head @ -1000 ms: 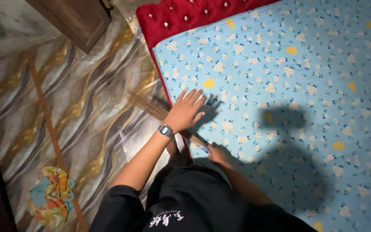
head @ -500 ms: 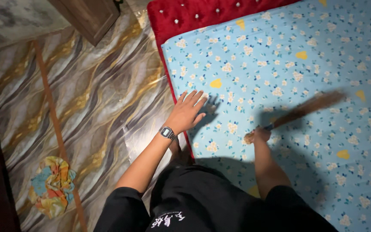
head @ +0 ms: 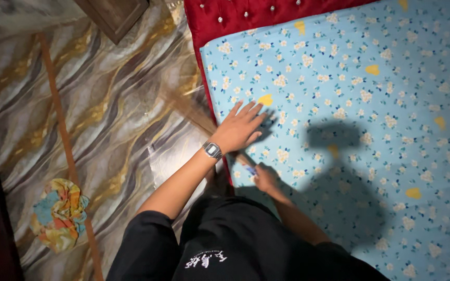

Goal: The person cleans a bed by brushing the surface of the blue floral sheet with a hand broom and smoothing the sheet by hand.

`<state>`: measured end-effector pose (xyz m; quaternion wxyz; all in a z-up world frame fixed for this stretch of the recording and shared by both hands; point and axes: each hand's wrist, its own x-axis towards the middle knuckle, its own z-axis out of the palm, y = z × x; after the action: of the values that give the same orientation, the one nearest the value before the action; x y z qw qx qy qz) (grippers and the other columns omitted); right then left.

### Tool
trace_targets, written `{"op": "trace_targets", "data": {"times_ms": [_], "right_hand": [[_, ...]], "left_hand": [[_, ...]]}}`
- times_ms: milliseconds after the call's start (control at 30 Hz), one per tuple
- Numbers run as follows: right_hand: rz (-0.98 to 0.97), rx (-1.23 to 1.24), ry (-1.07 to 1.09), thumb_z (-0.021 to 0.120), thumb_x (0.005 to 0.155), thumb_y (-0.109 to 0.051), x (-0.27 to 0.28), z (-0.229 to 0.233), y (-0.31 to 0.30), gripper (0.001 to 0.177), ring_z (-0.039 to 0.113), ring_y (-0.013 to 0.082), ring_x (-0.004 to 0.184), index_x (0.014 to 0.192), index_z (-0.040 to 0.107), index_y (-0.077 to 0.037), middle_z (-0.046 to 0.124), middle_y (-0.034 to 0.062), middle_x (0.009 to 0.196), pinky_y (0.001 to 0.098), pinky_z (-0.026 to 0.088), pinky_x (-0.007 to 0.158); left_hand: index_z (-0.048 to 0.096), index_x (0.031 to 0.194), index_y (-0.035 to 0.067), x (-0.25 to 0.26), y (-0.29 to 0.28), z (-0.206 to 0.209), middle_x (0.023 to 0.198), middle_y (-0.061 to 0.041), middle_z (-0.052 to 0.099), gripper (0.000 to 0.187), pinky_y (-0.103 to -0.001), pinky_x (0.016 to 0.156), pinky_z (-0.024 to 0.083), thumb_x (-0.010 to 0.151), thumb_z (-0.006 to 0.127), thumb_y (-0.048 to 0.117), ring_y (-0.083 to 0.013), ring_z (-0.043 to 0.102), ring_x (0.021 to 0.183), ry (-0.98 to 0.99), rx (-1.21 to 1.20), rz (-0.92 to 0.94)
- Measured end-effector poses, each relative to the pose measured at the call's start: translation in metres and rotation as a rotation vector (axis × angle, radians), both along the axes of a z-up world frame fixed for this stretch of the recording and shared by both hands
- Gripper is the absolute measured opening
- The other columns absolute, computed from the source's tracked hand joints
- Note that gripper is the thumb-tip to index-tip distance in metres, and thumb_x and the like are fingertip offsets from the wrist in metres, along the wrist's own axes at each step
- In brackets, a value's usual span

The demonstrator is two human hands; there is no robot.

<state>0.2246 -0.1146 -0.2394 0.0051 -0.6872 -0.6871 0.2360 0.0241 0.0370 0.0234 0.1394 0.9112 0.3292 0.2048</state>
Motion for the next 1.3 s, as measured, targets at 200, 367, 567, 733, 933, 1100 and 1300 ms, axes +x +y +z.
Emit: {"op": "trace_targets", "data": {"times_ms": [200, 367, 567, 733, 933, 1100, 1300], "right_hand": [[-0.265, 0.366, 0.153, 0.053, 0.072, -0.008, 0.064, -0.011, 0.019, 0.026, 0.055, 0.0368, 0.072, 0.098, 0.051, -0.005, 0.057, 0.0182, 0.078, 0.0459, 0.045, 0.063], [-0.999, 0.256, 0.361, 0.053, 0.077, -0.012, 0.105, 0.004, 0.065, 0.024, 0.055, 0.0250, 0.068, 0.099, 0.050, -0.004, 0.057, 0.0120, 0.078, 0.0379, 0.044, 0.059], [-1.009, 0.051, 0.392, 0.057, 0.074, -0.013, 0.073, -0.024, 0.078, 0.028, 0.056, 0.0303, 0.069, 0.100, 0.051, -0.005, 0.058, 0.0149, 0.077, 0.0411, 0.044, 0.059], [-0.341, -0.003, 0.214, 0.060, 0.070, -0.014, 0.009, -0.040, 0.028, 0.032, 0.056, 0.0346, 0.069, 0.101, 0.052, -0.005, 0.059, 0.0174, 0.076, 0.0437, 0.045, 0.059], [-0.006, -0.146, 0.201, 0.059, 0.074, -0.015, 0.001, -0.032, -0.003, 0.032, 0.057, 0.0389, 0.072, 0.105, 0.054, -0.007, 0.060, 0.0202, 0.077, 0.0465, 0.045, 0.061], [-0.014, 0.483, -0.101, 0.057, 0.076, -0.020, 0.049, -0.014, 0.007, 0.037, 0.059, 0.0385, 0.078, 0.110, 0.053, -0.004, 0.060, 0.0220, 0.094, 0.0481, 0.047, 0.067], [-1.152, 0.217, 0.278, 0.053, 0.081, -0.014, 0.087, -0.004, 0.067, 0.029, 0.058, 0.0375, 0.078, 0.102, 0.049, 0.005, 0.059, 0.0229, 0.090, 0.0455, 0.046, 0.065]], "left_hand": [[0.045, 0.125, 0.007, 0.005, 0.003, 0.006, 0.132, -0.014, 0.040, 0.051, -0.049, 0.108, 0.020, 0.081, 0.058, 0.029, -0.0297, 0.033, 0.127, 0.023, -0.016, -0.075], [0.045, 0.124, 0.007, 0.004, 0.008, 0.008, 0.136, -0.014, 0.037, 0.049, -0.048, 0.108, 0.020, 0.082, 0.057, 0.029, -0.0292, 0.034, 0.127, 0.040, 0.058, -0.115], [0.045, 0.125, 0.008, 0.006, 0.017, 0.015, 0.138, -0.013, 0.035, 0.049, -0.049, 0.108, 0.019, 0.081, 0.057, 0.029, -0.0295, 0.032, 0.127, -0.011, 0.058, -0.134], [0.046, 0.123, 0.007, 0.009, 0.024, 0.015, 0.138, -0.013, 0.035, 0.049, -0.048, 0.108, 0.020, 0.080, 0.058, 0.029, -0.0292, 0.030, 0.129, 0.017, 0.032, -0.156], [0.046, 0.123, 0.008, 0.008, 0.035, 0.012, 0.137, -0.012, 0.036, 0.048, -0.047, 0.108, 0.020, 0.080, 0.058, 0.028, -0.0285, 0.029, 0.130, -0.004, 0.004, -0.181], [0.047, 0.122, 0.008, -0.007, 0.042, 0.008, 0.137, -0.013, 0.036, 0.050, -0.047, 0.107, 0.019, 0.078, 0.059, 0.028, -0.0279, 0.028, 0.131, -0.015, -0.020, -0.170], [0.047, 0.123, 0.008, -0.027, 0.052, 0.000, 0.135, -0.014, 0.038, 0.048, -0.047, 0.107, 0.021, 0.080, 0.059, 0.026, -0.0296, 0.029, 0.130, 0.013, -0.013, -0.156]]}}
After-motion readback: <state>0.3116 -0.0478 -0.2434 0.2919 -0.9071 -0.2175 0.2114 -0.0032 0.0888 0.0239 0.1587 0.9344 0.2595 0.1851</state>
